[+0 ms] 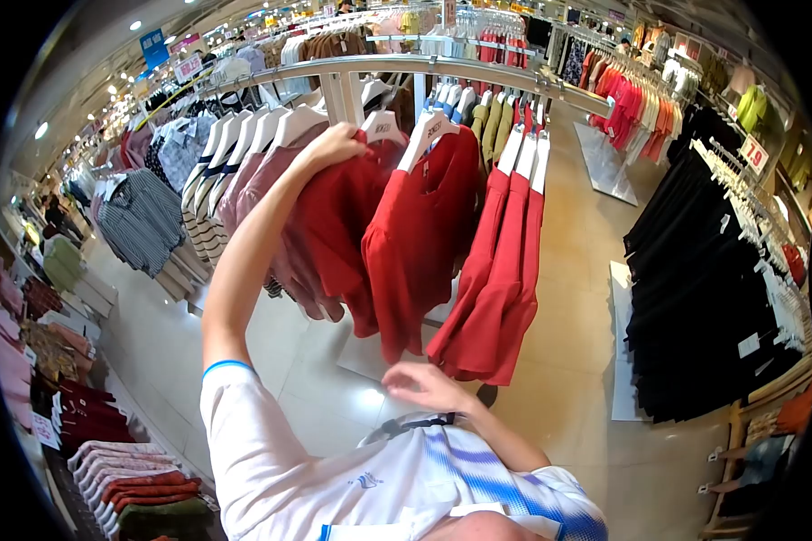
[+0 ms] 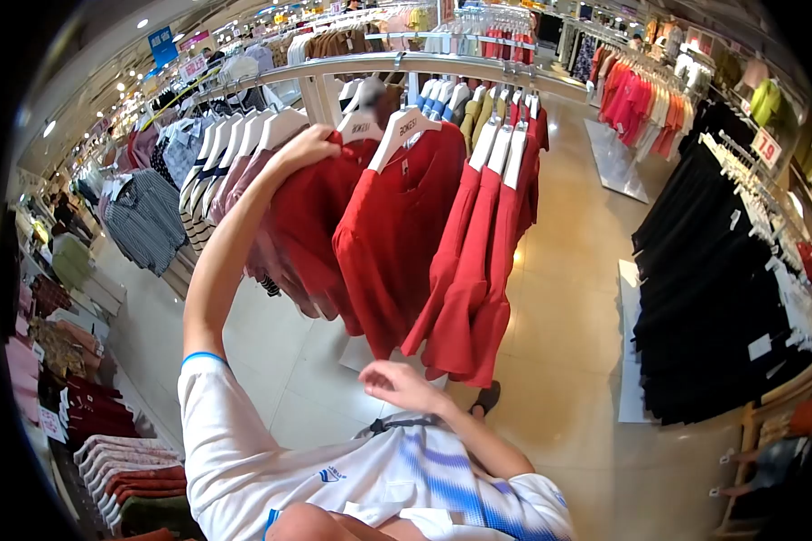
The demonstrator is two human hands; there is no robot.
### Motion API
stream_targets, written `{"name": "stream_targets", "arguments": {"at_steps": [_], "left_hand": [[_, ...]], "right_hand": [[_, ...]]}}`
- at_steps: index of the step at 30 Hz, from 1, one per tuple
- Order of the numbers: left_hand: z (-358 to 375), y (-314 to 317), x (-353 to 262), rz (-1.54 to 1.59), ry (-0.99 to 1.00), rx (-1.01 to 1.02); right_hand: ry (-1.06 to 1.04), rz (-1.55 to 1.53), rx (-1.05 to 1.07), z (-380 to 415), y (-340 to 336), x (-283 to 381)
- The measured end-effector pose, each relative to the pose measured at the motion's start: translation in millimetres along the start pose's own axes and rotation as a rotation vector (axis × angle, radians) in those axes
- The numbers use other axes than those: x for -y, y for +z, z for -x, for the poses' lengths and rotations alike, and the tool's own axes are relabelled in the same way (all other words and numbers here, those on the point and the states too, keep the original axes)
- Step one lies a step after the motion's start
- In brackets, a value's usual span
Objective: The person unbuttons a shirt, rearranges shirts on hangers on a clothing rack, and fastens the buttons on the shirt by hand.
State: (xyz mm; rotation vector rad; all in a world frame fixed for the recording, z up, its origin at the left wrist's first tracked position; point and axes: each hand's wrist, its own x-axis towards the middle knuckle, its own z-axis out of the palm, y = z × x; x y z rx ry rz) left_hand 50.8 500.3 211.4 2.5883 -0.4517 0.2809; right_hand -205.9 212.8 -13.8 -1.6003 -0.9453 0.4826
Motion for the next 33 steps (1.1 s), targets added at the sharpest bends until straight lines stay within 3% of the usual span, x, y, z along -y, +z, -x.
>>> {"name": "stream_targets", "arguments": {"at_steps": [3,5,7,9,11,13,15,21,27,33], "left_hand": [[56.4,5.1,1.4,0.008,-0.008,-0.011],[103.4,3.5,-4.3,0.029,-0.032,-0.055],[150.5,5.5,1.5,0.109,-0.084,-0.114],[198.9,3.9,1.7,0.136,-0.21,-0.134],[246.9,4.2,-8.3,0.184,-0.218,-0.24],[283.6,-3.3,-24.3,0.165,-0.356,-0.239],[313.3,-1.9,-35.7,0.185,-0.332,-0.337],[379.5,-8.4,-58.4,0.169,-0.489,-0.345],[412.8,-13.6,-71.0,0.087,-0.55,-0.324],[439.4,-17.0,-79.1,0.148,-0.588,-0.385]], "right_hand": [[-0.188,-0.038,-0.228,-14.6,-15.8,47.0],[-0.203,-0.173,-0.356,-26.1,-23.6,74.3],[-0.361,0.193,-0.562,-45.5,-35.5,92.6],[-0.445,0.351,-0.866,-76.8,-44.9,91.5],[-0.435,0.288,-1.007,-120.2,-55.7,76.6],[-0.385,0.459,-1.113,-158.3,-62.1,64.9],[-0.262,0.646,-1.075,-172.9,-60.2,74.7],[-0.068,0.484,-1.02,-198.8,-60.6,84.7],[-0.205,0.43,-1.034,-236.4,-45.7,84.2],[-0.174,0.4,-0.925,-274.8,-23.7,86.2]]}}
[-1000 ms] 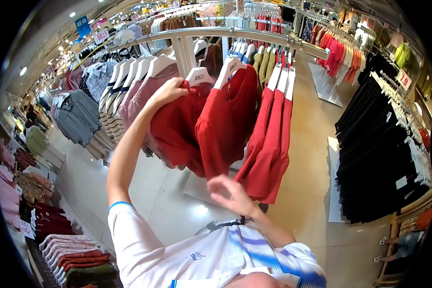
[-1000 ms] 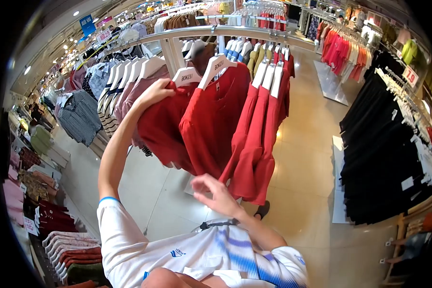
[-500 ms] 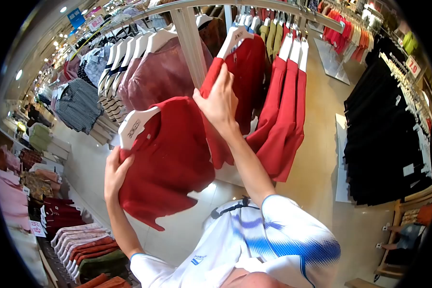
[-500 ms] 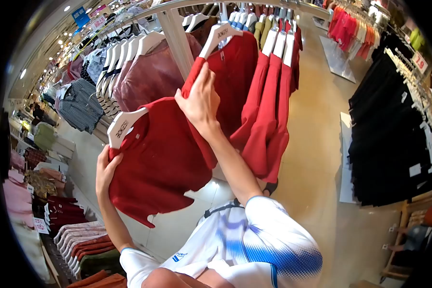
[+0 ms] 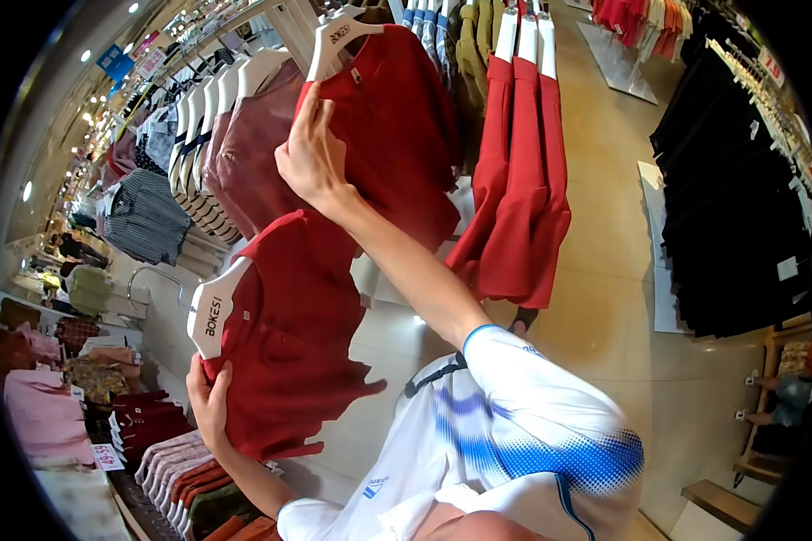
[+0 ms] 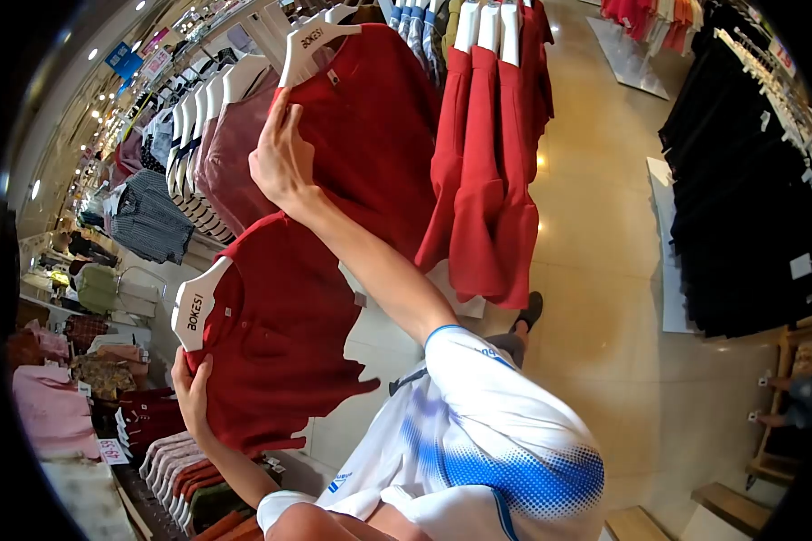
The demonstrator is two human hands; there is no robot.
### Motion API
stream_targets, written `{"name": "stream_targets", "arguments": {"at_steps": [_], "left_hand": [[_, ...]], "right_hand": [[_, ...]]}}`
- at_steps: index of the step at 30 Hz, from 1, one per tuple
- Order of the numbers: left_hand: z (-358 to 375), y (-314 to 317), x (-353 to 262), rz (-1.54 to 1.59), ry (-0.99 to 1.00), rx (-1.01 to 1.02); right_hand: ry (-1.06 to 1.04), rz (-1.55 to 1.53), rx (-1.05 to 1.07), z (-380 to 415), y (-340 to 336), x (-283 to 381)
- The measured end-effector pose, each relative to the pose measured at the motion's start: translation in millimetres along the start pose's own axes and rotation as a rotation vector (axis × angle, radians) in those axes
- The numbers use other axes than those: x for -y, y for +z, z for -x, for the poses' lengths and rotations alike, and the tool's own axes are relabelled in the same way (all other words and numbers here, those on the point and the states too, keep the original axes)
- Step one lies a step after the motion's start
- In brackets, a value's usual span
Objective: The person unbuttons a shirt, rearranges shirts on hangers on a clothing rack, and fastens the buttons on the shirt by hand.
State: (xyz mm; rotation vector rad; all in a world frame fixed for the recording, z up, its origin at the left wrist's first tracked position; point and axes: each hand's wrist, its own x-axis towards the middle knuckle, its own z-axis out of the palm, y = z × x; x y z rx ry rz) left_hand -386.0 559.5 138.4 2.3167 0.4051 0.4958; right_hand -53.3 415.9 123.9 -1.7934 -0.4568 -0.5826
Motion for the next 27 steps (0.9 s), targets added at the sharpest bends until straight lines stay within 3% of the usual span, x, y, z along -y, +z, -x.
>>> {"name": "stream_targets", "arguments": {"at_steps": [9,14,16,18,20,22,24,26,27], "left_hand": [[49.8,-9.5,2.2,-0.023,-0.148,-0.084],[86.3,-25.8,24.3,-0.029,-0.213,0.065],[96.6,-13.3,12.3,0.016,-0.301,-0.132],[103.4,-12.8,7.0,0.04,-0.343,-0.132],[111.8,-13.7,4.7,-0.008,-0.336,-0.127],[112.6,-10.1,-14.2,-0.02,-0.323,-0.075],[114.5,0.4,-32.0,-0.137,-0.294,-0.008],[113.3,14.3,-40.7,-0.368,-0.013,0.001],[110.6,21.1,-51.8,-0.33,-0.043,0.026]], "right_hand": [[-0.063,-0.02,-0.06,3.5,27.5,-5.1],[-0.067,-0.102,-0.073,8.5,24.4,-8.9],[-0.037,-0.102,-0.058,12.2,23.0,-10.6],[-0.118,-0.116,-0.107,16.6,24.0,-14.6],[-0.085,-0.143,-0.053,27.5,21.4,-16.1],[-0.209,-0.062,-0.083,49.6,7.0,-15.2],[-0.184,-0.19,0.047,80.7,-21.3,-10.9],[-0.266,-0.317,0.137,117.8,-61.2,-9.3],[-0.288,-0.384,0.201,138.8,-79.1,-13.1]]}}
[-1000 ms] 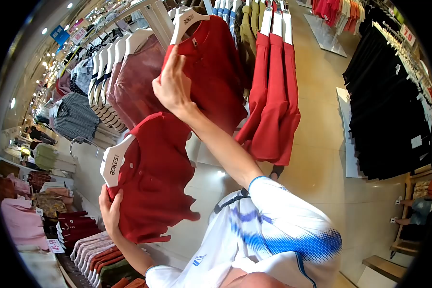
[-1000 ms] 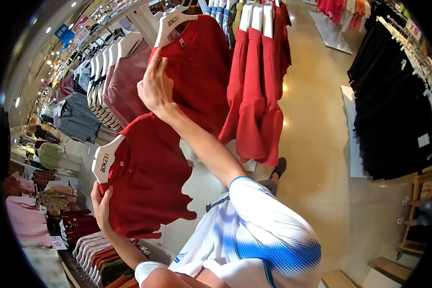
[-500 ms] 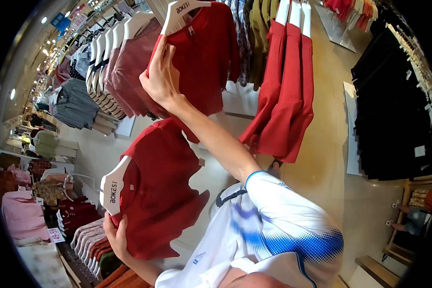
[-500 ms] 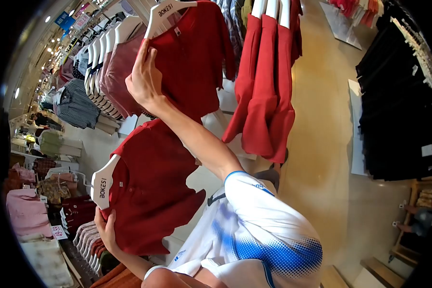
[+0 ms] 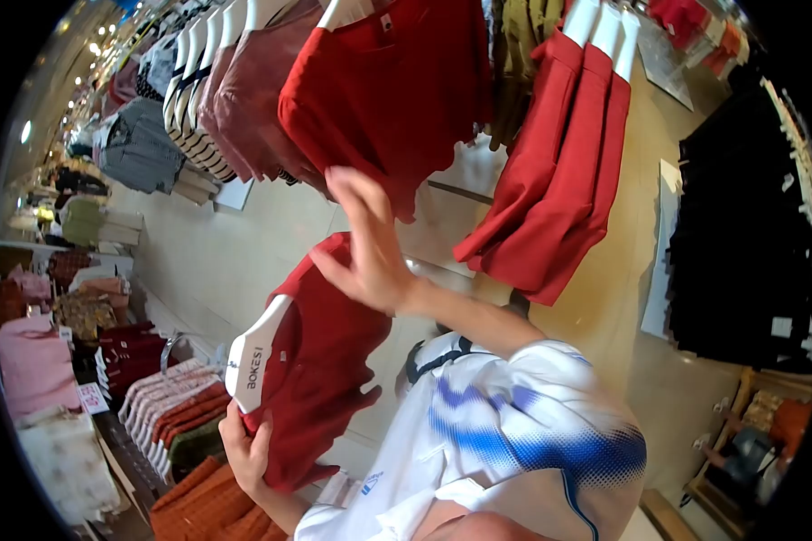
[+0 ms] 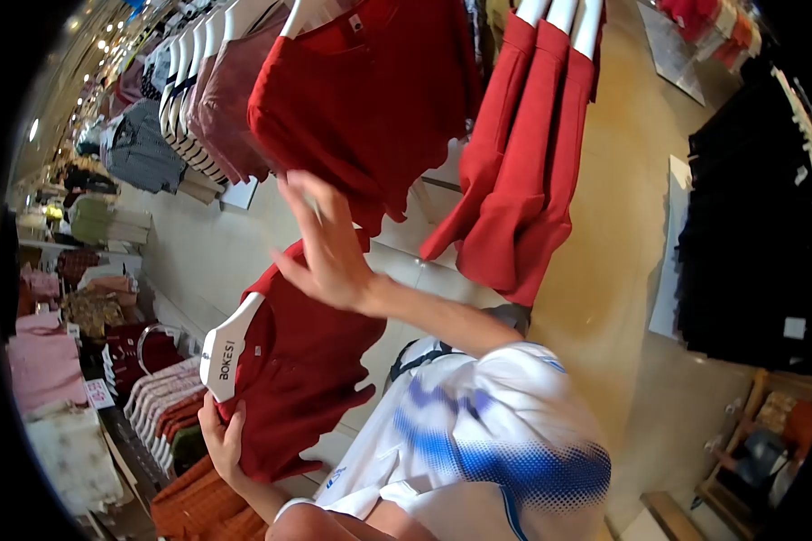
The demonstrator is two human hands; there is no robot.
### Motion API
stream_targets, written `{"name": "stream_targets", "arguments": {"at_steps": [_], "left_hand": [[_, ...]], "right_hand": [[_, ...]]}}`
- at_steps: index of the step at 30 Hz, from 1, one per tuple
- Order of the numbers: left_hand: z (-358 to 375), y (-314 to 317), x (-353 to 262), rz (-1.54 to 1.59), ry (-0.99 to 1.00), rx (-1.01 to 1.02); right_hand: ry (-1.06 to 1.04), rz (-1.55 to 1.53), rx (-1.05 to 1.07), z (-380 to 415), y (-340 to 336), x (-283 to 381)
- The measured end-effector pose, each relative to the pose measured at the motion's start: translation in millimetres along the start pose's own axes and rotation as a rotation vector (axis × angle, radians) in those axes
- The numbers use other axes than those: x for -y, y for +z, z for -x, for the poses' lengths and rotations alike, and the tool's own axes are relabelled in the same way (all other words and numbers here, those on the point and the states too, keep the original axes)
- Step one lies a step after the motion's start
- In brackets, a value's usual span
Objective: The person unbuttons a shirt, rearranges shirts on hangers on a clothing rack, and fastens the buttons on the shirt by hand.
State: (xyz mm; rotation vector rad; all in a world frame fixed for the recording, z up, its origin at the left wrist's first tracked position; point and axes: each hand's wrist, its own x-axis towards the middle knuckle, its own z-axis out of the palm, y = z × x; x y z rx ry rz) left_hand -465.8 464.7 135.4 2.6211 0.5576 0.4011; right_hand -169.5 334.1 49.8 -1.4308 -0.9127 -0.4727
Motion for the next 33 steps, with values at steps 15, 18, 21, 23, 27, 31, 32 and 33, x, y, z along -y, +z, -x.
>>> {"name": "stream_targets", "arguments": {"at_steps": [15,18,21,23,27,31,32,33], "left_hand": [[-153.6,61.9,-149.8,0.173,0.26,0.202],[-217.2,76.9,-176.4,0.239,0.285,0.35],[-285.3,122.7,-183.8,0.217,0.492,0.388],[-316.0,130.4,-215.8,0.204,0.503,0.451],[-374.6,135.9,-248.0,0.18,0.512,0.392],[-401.5,110.7,-279.6,0.219,0.479,0.346],[-408.3,109.6,-282.4,0.225,0.512,0.325],[-415.1,108.4,-283.7,0.232,0.539,0.301]], "right_hand": [[0.304,-0.122,0.793,118.8,-204.2,31.0],[0.314,-0.132,0.846,127.2,-216.8,28.3],[0.285,-0.122,0.935,125.8,-227.1,26.9],[0.254,-0.083,0.954,124.3,-232.4,26.7],[0.236,-0.017,0.943,124.2,-242.2,20.6],[0.329,0.019,0.908,124.2,-250.3,22.2],[0.321,0.018,0.919,125.8,-252.1,21.2],[0.322,0.047,0.894,127.7,-253.8,19.7]]}}
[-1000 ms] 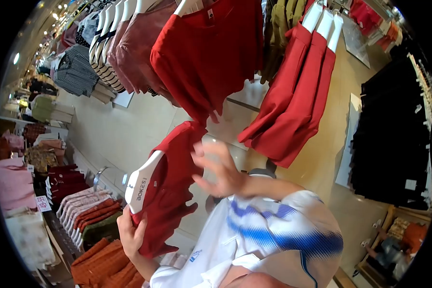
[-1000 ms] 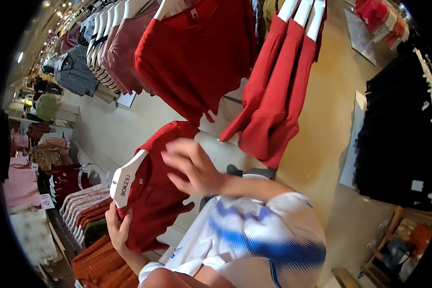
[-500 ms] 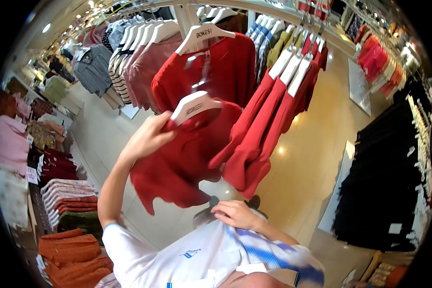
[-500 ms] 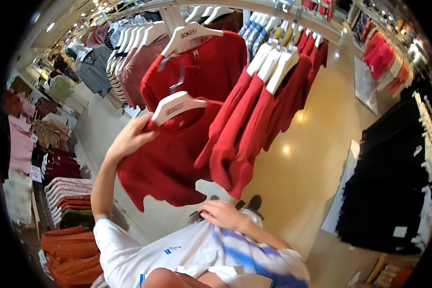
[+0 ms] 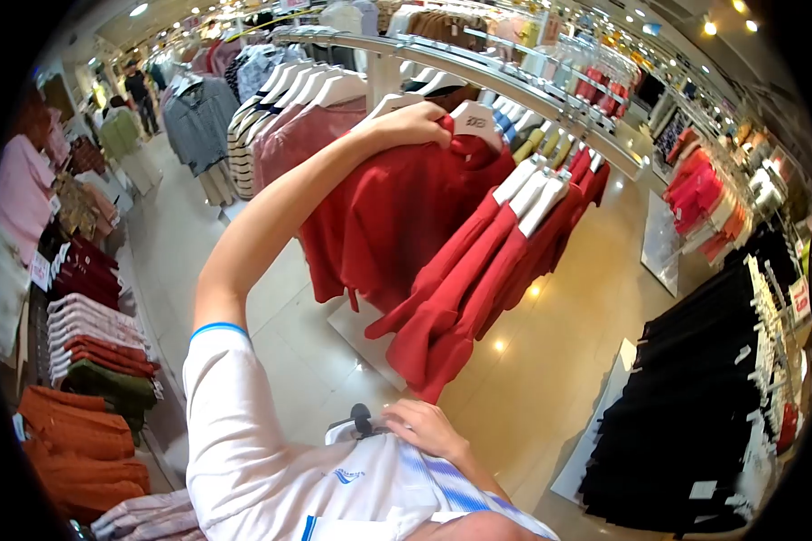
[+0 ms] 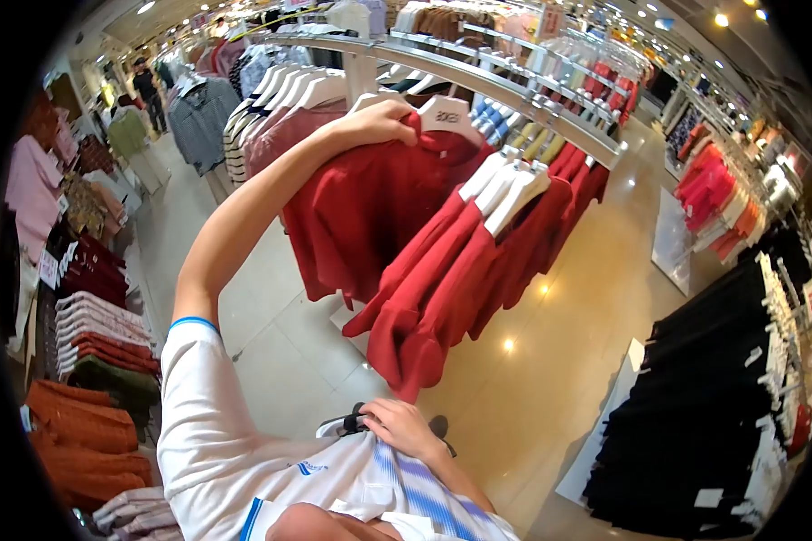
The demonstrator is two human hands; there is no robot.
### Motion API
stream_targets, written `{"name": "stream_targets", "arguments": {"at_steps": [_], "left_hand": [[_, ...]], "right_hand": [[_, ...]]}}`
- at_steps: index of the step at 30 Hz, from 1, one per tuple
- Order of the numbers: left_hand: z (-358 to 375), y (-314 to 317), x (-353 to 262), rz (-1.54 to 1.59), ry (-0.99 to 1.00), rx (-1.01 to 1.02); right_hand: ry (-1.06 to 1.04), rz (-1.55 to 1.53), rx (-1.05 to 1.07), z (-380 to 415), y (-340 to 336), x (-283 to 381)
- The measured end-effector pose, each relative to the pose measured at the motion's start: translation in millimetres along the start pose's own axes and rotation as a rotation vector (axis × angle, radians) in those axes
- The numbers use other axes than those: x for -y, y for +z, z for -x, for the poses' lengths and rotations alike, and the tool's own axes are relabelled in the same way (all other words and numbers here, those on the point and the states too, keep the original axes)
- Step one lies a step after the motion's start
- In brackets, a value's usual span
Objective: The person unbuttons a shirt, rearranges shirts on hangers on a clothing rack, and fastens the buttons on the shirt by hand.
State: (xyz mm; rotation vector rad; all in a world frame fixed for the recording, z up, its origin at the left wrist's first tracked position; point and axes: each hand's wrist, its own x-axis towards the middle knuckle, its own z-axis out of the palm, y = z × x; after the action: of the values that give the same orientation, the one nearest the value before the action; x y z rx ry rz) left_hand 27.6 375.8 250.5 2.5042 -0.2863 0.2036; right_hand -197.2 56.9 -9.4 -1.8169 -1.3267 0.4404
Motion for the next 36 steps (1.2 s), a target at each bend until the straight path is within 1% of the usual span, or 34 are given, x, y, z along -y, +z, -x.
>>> {"name": "stream_targets", "arguments": {"at_steps": [1,2,4,5,6,8,9,10,11,12,14,15,16,18,19,20,23,26,30,32,34,36], "left_hand": [[-6.2,-4.1,0.7,-0.026,0.0,0.001],[-9.0,-6.5,3.0,-0.056,-0.014,0.001],[-2.4,-8.7,-3.5,-0.027,-0.015,-0.06],[0.2,-6.5,1.3,0.007,-0.006,-0.086],[6.3,-5.2,1.8,0.008,0.008,-0.115],[9.1,4.7,18.9,0.097,0.075,-0.142],[23.0,6.1,10.5,0.094,0.105,-0.167],[20.5,10.1,19.4,0.086,0.115,-0.151],[17.2,12.4,28.0,0.05,0.094,-0.143],[20.2,14.1,31.4,0.113,0.091,-0.179],[34.4,9.5,23.9,0.07,0.038,-0.208],[38.0,8.6,22.0,0.035,0.046,-0.23],[41.6,8.4,17.3,0.031,0.025,-0.214],[43.5,12.5,16.4,0.011,0.011,-0.185],[44.6,14.6,19.4,0.01,0.06,-0.166],[46.8,16.2,23.1,0.006,0.038,-0.182],[52.7,24.0,22.8,-0.11,-0.022,-0.144],[62.0,23.4,10.1,-0.055,-0.029,-0.127],[49.4,38.9,19.4,-0.111,-0.048,-0.201],[44.0,41.0,25.0,-0.078,-0.042,-0.166],[43.1,43.0,27.7,-0.055,-0.046,-0.183],[41.4,45.9,29.6,-0.033,-0.049,-0.197]], "right_hand": [[0.005,0.013,-0.023,-0.1,1.8,-1.2],[-0.018,0.002,0.007,-0.7,2.4,-0.3],[0.051,0.043,-0.009,-0.9,-3.7,-1.3],[0.023,0.031,-0.02,-1.3,-2.6,-4.8],[-0.008,0.015,0.044,-3.0,-2.7,-5.6],[0.015,0.0,0.023,-5.5,-3.2,-5.6],[0.025,-0.03,0.05,-7.2,-2.3,-6.3],[-0.001,-0.035,0.092,-10.2,-2.9,-6.7],[-0.016,-0.033,0.128,-13.8,-2.7,-6.4],[-0.025,-0.03,0.164,-15.2,-2.6,-6.2],[-0.083,-0.024,0.215,-19.1,-2.8,-10.5],[-0.111,-0.03,0.258,-23.1,-6.1,-10.0],[-0.139,-0.038,0.3,-25.6,-8.8,-10.0],[-0.153,-0.065,0.318,-27.7,-7.3,-17.0],[-0.147,-0.089,0.32,-27.7,-5.3,-19.8],[-0.16,-0.092,0.343,-28.4,-3.5,-21.2],[-0.21,-0.055,0.375,-28.4,-7.2,-25.6],[-0.22,-0.065,0.424,-28.5,-11.5,-28.9],[-0.217,-0.091,0.452,-27.7,-11.8,-28.4],[-0.209,-0.102,0.464,-29.0,-12.2,-29.9],[-0.273,-0.071,0.459,-30.1,-12.3,-33.2],[-0.276,-0.081,0.467,-30.5,-12.8,-32.0]]}}
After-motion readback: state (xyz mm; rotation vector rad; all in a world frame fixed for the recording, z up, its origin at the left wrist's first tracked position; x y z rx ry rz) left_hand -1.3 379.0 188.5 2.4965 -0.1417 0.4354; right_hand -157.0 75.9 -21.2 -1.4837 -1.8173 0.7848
